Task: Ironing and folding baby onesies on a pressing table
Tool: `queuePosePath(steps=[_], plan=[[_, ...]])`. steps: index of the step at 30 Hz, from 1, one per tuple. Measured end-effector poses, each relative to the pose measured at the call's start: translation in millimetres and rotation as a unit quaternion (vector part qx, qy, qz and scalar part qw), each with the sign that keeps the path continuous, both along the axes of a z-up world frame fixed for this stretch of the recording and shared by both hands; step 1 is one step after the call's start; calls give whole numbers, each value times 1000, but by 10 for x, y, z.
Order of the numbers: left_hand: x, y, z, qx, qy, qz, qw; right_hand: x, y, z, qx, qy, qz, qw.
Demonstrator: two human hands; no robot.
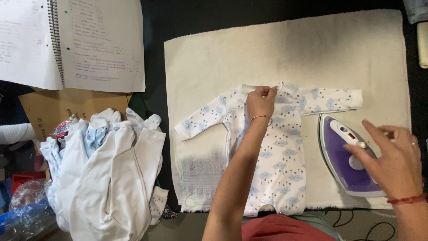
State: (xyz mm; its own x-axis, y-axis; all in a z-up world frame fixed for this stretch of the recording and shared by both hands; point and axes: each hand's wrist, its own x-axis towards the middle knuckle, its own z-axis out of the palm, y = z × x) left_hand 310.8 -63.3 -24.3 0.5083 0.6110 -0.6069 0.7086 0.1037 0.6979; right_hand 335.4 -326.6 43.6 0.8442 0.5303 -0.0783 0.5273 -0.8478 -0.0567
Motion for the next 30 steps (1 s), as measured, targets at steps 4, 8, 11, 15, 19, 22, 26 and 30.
queuePosePath(steps=[4,8,11,15,19,22,26,30], plan=[[-227,-102,78,-84,-158,89,980,86,734,75,287,42,66,955],[-478,-182,-140,-124,-268,98,950,113,1415,-135,399,156,98,898],[-565,-165,-169,-121,-271,74,952,89,1457,-317,382,143,104,907],[-564,-182,-309,-155,-286,72,943,75,1418,-333,374,134,121,910],[-592,9,-73,-86,-228,-35,969,92,1442,-327,354,85,169,916],[-590,126,299,46,-142,-170,974,98,1433,-418,324,57,200,923],[-559,197,477,121,-106,-243,957,113,1454,-473,270,29,201,941],[-574,211,432,115,-102,-267,951,99,1457,-526,239,-17,213,947]])
